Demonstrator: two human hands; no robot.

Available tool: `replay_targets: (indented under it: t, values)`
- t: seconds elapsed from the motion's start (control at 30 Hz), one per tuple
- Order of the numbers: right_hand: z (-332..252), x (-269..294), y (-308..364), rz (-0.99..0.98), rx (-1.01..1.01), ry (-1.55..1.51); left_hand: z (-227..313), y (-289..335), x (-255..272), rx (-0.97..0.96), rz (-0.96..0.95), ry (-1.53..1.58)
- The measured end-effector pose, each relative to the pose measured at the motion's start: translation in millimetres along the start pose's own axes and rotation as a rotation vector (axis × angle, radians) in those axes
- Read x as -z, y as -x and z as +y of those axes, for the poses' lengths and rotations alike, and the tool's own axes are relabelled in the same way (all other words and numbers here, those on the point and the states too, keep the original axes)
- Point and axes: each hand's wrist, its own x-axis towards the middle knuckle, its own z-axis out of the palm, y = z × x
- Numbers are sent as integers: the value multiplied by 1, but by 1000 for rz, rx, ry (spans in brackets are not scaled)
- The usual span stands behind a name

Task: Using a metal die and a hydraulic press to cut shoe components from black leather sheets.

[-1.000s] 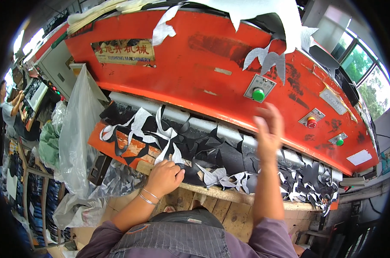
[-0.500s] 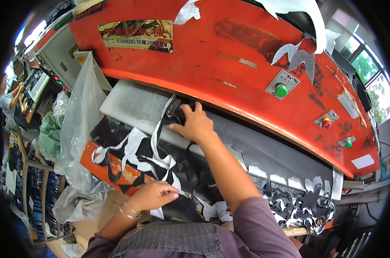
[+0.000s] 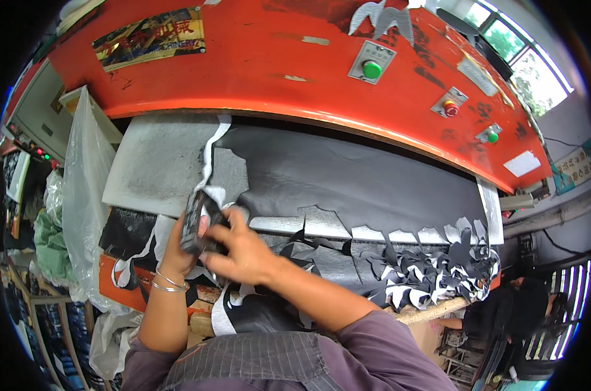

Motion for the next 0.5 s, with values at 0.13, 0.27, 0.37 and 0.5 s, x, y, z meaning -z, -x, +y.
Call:
replay_targets:
  t: [0.13, 0.27, 0.37, 0.5]
  values:
    - [-5, 0, 22, -117, -3, 31, -17, 16, 10, 121, 52, -142]
    - [13, 39, 20, 113, -96, 231, -13, 43, 30, 285, 218, 51]
    - [39, 76, -1, 241, -257, 512, 13, 71, 71, 672, -86, -290]
    - [68, 113, -19, 97, -196, 650, 34, 82, 68, 111, 56, -899]
